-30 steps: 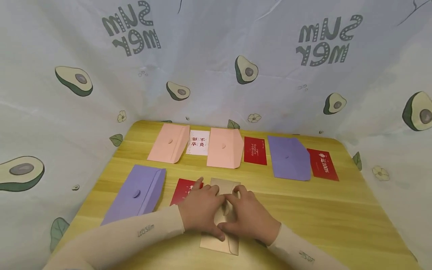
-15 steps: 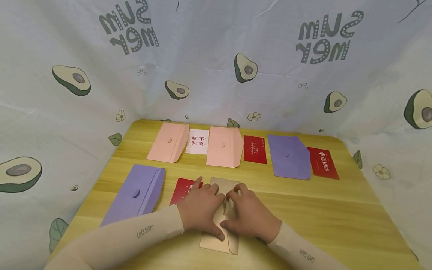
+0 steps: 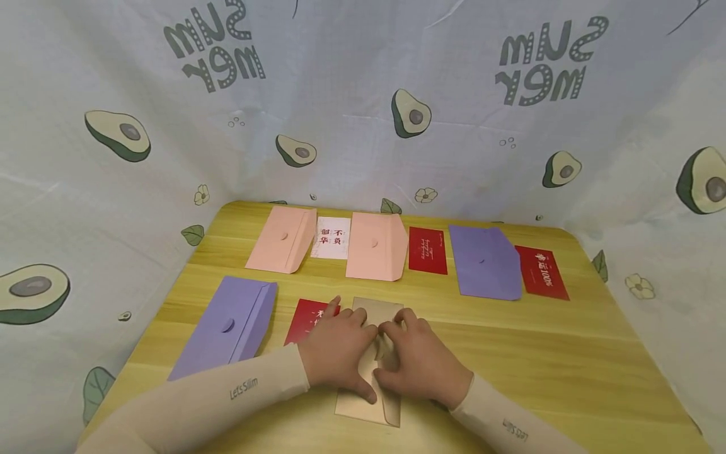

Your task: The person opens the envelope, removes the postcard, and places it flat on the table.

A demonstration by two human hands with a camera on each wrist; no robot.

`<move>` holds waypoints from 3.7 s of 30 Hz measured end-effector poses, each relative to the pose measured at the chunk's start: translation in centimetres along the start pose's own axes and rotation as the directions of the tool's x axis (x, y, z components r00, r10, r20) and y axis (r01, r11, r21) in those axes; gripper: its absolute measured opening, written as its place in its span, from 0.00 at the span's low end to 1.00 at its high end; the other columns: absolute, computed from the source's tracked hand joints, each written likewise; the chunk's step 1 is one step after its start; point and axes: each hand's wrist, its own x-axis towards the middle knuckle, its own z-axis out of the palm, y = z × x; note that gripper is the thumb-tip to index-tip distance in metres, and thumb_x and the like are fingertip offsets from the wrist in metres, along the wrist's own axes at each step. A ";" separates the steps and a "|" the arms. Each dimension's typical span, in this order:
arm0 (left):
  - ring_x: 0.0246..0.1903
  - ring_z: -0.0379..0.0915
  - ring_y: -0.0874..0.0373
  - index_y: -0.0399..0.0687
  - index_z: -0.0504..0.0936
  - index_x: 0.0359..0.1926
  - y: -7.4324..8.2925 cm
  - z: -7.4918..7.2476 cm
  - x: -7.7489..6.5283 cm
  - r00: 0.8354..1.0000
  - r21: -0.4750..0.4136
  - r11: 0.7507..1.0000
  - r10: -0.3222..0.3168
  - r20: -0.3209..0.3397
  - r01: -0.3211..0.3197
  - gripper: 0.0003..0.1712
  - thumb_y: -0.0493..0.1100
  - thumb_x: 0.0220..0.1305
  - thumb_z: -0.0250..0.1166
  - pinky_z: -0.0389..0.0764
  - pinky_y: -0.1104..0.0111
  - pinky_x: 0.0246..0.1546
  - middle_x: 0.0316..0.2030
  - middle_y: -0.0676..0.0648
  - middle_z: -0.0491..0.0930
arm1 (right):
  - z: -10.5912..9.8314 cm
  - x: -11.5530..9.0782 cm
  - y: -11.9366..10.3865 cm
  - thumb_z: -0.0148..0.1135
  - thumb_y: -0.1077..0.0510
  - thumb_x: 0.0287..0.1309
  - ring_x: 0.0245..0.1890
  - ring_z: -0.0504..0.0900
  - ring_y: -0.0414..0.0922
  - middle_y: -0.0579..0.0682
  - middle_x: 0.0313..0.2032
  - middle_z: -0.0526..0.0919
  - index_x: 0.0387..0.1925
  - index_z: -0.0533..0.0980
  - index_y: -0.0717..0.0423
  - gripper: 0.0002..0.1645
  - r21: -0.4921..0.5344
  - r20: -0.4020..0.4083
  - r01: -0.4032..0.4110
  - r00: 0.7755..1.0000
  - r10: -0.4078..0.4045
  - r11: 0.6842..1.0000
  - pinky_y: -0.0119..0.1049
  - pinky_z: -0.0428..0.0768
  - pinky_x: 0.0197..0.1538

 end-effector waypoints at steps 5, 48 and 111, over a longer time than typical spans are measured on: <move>0.41 0.77 0.53 0.59 0.81 0.44 0.1 0.0 0.1 1.000 0.002 1.000 -0.002 0.006 0.002 0.50 0.89 0.29 0.72 0.62 0.33 0.66 0.36 0.54 0.72 | 0.0 -0.3 0.1 0.76 0.40 0.44 0.36 0.75 0.48 0.54 0.50 0.74 0.51 0.80 0.50 0.33 -0.018 -0.039 0.010 0.999 -0.010 1.000 0.42 0.79 0.40; 0.39 0.77 0.52 0.63 0.79 0.39 0.2 -0.1 -0.2 1.000 -0.016 1.000 0.000 -0.017 0.000 0.47 0.90 0.27 0.73 0.63 0.31 0.65 0.37 0.54 0.73 | -1.5 -5.5 2.8 0.75 0.33 0.49 0.51 0.75 0.57 0.54 0.57 0.79 0.58 0.82 0.46 0.37 -0.244 -0.079 -0.139 0.989 0.123 0.960 0.48 0.82 0.31; 0.59 0.80 0.36 0.60 0.78 0.62 3.8 -0.5 2.3 0.998 0.057 0.998 -0.016 0.068 0.012 0.41 0.76 0.54 0.61 0.68 0.40 0.67 0.53 0.32 0.85 | -2.2 -4.9 2.8 0.77 0.30 0.46 0.49 0.76 0.54 0.49 0.55 0.79 0.56 0.83 0.43 0.38 -0.240 -0.033 -0.136 0.991 0.132 0.961 0.47 0.82 0.33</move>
